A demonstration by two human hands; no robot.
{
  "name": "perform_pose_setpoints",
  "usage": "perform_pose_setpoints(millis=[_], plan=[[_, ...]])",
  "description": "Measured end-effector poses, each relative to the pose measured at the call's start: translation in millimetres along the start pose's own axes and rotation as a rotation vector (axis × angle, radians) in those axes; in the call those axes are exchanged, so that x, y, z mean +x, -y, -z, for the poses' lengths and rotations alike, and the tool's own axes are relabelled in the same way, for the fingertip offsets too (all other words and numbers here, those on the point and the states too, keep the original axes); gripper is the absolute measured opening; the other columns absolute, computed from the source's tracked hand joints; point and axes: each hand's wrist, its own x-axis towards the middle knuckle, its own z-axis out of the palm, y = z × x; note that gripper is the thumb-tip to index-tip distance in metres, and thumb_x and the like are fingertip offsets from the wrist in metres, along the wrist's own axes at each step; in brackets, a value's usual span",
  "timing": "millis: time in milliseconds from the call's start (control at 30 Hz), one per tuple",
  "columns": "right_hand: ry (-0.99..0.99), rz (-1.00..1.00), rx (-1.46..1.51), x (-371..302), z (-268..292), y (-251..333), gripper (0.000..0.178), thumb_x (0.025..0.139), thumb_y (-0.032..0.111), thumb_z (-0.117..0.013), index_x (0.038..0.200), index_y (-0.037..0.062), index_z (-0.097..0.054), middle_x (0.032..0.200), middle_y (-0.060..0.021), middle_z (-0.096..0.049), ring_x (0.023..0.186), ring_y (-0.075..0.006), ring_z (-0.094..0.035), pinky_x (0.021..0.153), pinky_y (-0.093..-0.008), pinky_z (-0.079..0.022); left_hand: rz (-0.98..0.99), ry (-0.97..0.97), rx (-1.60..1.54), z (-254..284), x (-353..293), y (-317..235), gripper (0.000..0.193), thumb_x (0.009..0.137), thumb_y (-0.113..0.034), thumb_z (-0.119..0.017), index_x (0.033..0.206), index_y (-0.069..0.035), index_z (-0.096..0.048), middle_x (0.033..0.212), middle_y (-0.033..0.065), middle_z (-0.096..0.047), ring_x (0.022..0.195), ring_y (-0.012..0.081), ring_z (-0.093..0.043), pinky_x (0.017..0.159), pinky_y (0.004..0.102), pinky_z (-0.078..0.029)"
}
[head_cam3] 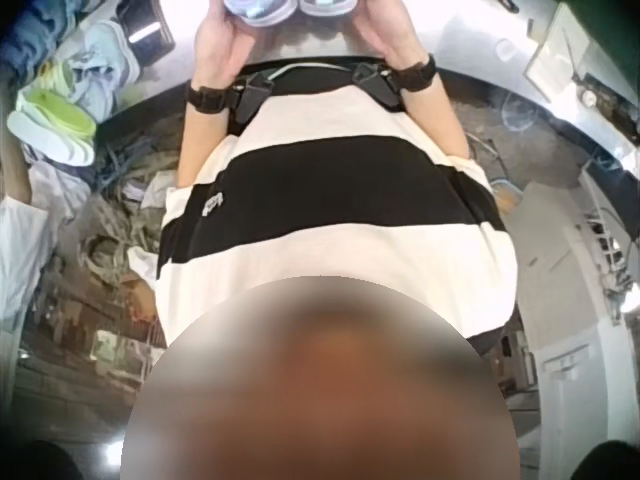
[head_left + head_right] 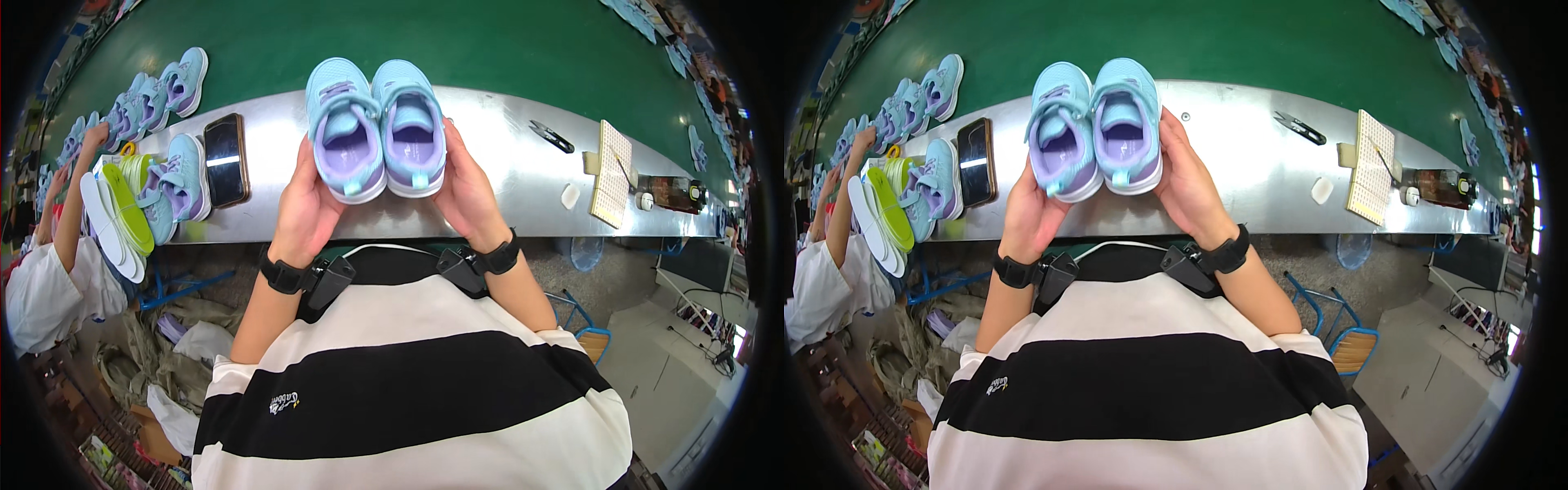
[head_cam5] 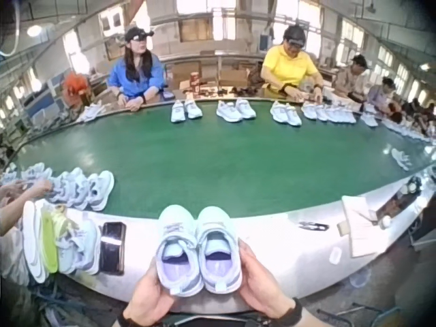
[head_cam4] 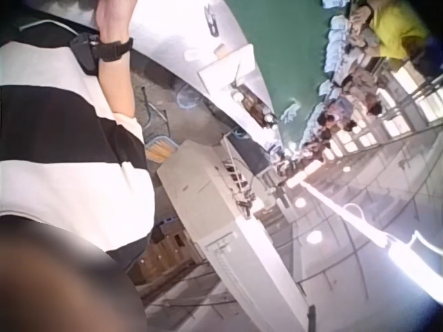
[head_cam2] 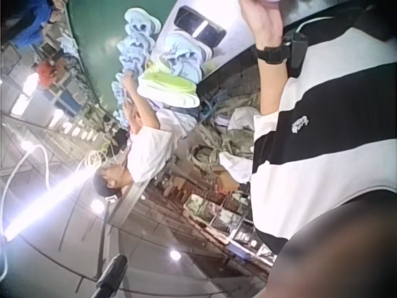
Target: The person picks up pairs of light blue and purple sneakers from a green assembly table, uses a small knife to trim excess material from the shoe uppers, and places the shoes back on the table. The person repeats this process for multiple pairs.
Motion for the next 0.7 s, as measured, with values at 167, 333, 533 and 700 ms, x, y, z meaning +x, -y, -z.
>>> perform_pose_setpoints(millis=[167, 333, 533, 700], plan=[[-0.099, 0.102, -0.187, -4.6, 3.7, -2.1, 0.055, 0.104, 0.032, -0.04, 0.152, 0.0084, -0.026, 0.142, -0.0098, -0.046, 0.13, -0.019, -0.048, 0.108, -0.035, -0.04, -0.124, 0.097, 0.211, 15.7, 1.7, 3.9, 0.047, 0.107, -0.023, -0.034, 0.151, -0.01, -0.028, 0.14, 0.0113, -0.049, 0.132, 0.021, -0.048, 0.11, 0.0401, -0.04], [-0.179, 0.19, -0.267, -6.9, 16.0, -3.5, 0.062, 0.098, 0.026, -0.044, 0.153, 0.0086, -0.021, 0.143, -0.0135, -0.045, 0.128, -0.0203, -0.05, 0.107, -0.0346, -0.041, -0.599, -0.213, 0.856, 20.3, 10.1, 8.0, 0.042, 0.099, -0.013, -0.053, 0.14, -0.006, -0.045, 0.13, 0.0115, -0.056, 0.117, 0.025, -0.055, 0.098, 0.0384, -0.044], [-0.058, 0.269, -0.362, -17.6, 13.9, -1.8, 0.076, 0.093, 0.03, -0.051, 0.153, 0.0033, -0.013, 0.136, -0.0229, -0.047, 0.122, -0.0253, -0.053, 0.106, -0.0365, -0.039, -1.066, 0.09, 1.251, -34.3, 8.9, -14.8, 0.022, 0.079, -0.013, -0.077, 0.099, -0.006, -0.073, 0.099, 0.0095, -0.067, 0.095, 0.0264, -0.06, 0.081, 0.0353, -0.048], [-0.037, 0.399, -0.422, -23.2, 8.1, -4.4, 0.08, 0.09, 0.026, -0.06, 0.153, 0.0047, -0.016, 0.131, -0.0235, -0.051, 0.121, -0.0273, -0.053, 0.105, -0.0388, -0.041, -1.123, 0.212, 1.244, -64.7, 15.2, -17.3, 0.02, 0.077, -0.011, -0.079, 0.096, -0.006, -0.073, 0.095, 0.0075, -0.067, 0.091, 0.0248, -0.061, 0.078, 0.034, -0.048]])
